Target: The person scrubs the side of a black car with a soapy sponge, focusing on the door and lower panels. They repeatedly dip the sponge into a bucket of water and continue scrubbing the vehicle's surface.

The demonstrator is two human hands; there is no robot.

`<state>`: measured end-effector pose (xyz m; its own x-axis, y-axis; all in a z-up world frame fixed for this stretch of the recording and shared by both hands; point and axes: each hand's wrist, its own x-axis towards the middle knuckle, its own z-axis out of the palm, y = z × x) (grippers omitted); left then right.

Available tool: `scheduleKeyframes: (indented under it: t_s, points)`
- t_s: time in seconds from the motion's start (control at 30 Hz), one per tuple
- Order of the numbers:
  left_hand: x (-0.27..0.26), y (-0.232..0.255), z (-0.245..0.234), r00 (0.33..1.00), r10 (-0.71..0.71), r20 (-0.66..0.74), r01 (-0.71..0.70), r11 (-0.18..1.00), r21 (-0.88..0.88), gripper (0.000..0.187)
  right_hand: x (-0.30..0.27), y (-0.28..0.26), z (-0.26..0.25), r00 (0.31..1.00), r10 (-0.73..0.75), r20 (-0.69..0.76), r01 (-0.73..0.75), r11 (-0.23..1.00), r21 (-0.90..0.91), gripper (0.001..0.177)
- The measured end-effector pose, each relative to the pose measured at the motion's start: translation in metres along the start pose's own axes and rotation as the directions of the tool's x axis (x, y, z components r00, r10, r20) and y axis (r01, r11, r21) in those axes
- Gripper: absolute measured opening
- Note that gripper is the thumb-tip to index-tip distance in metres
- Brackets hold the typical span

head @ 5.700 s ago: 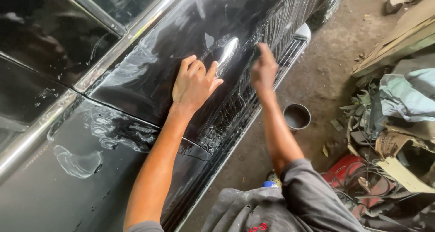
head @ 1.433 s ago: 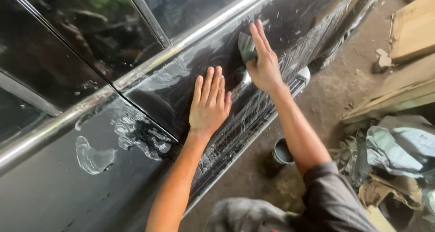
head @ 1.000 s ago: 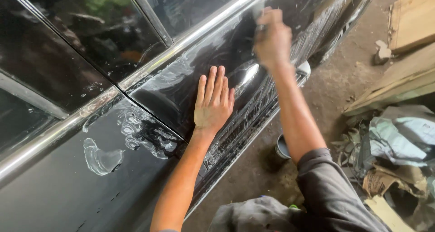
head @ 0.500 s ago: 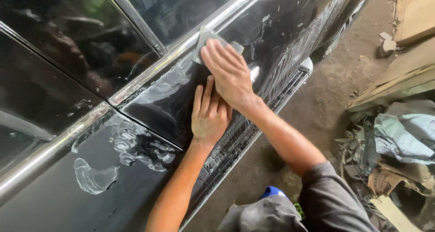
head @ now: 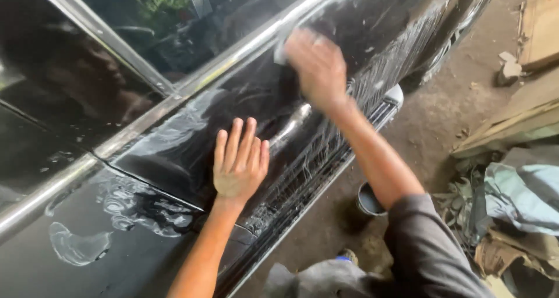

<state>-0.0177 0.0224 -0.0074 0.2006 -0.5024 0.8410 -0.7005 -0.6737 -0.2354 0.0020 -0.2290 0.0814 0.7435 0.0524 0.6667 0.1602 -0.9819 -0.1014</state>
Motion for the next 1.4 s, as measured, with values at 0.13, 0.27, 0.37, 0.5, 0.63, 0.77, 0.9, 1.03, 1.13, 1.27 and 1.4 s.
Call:
scheduleKeyframes:
  t_s: [0.13, 0.27, 0.37, 0.5, 0.63, 0.77, 0.9, 1.03, 1.13, 1.27, 1.4]
  points:
    - [0.004, 0.003, 0.0, 1.0, 0.007, -0.016, -0.006, 0.998, 0.07, 0.021, 0.004, 0.063, 0.035, 0.848, -0.146, -0.509, 0.056, 0.981, -0.188, 0.054]
    - [0.012, 0.013, 0.0, 0.999, -0.02, 0.04, 0.019, 1.0, 0.021, 0.021, -0.071, 0.016, 0.065, 0.894, 0.124, -0.431, -0.073, 0.989, 0.132, 0.036]
    - [0.029, 0.015, 0.012, 0.988, 0.022, 0.153, -0.015, 0.999, -0.044, 0.025, -0.088, 0.059, 0.083, 0.807, -0.02, -0.59, 0.049, 0.998, 0.032, 0.029]
    - [0.062, 0.024, 0.04, 0.92, 0.162, 0.358, -0.1, 0.978, -0.184, 0.05, -0.077, 0.149, 0.089, 0.843, 0.307, -0.443, -0.237, 0.949, 0.206, 0.035]
    - [0.105, 0.042, 0.083, 0.857, 0.242, 0.456, -0.171, 0.966, -0.192, 0.067, -0.108, 0.094, 0.124, 0.556, 0.808, -0.196, 0.14, 0.142, 0.98, 0.025]
    - [0.123, 0.06, 0.112, 0.808, 0.269, 0.525, -0.266, 0.96, -0.082, 0.074, -0.15, 0.079, 0.142, 0.76, 0.284, -0.584, -0.14, 0.95, 0.28, 0.033]
    - [0.119, 0.066, 0.117, 0.797, 0.245, 0.552, -0.263, 0.964, -0.047, 0.075, -0.159, 0.113, 0.147, 0.799, 0.289, -0.528, -0.188, 0.953, 0.238, 0.039]
    - [0.122, 0.064, 0.124, 0.803, 0.244, 0.544, -0.276, 0.961, -0.023, 0.075, -0.169, 0.082, 0.156, 0.83, 0.348, -0.437, -0.254, 0.932, 0.259, 0.066]
    - [0.116, 0.065, 0.13, 0.804, 0.238, 0.545, -0.265, 0.964, -0.031, 0.072, -0.177, 0.068, 0.161, 0.845, 0.394, -0.362, -0.316, 0.913, 0.257, 0.087]
    - [0.119, 0.067, 0.134, 0.81, 0.218, 0.544, -0.25, 0.968, -0.016, 0.073, -0.145, 0.129, 0.155, 0.766, 0.613, 0.194, -0.637, 0.765, 0.094, 0.104]
    - [0.124, 0.076, 0.139, 0.795, 0.217, 0.567, -0.303, 0.951, 0.06, 0.079, -0.131, 0.155, 0.16, 0.698, 0.679, 0.227, -0.716, 0.664, 0.216, 0.099]
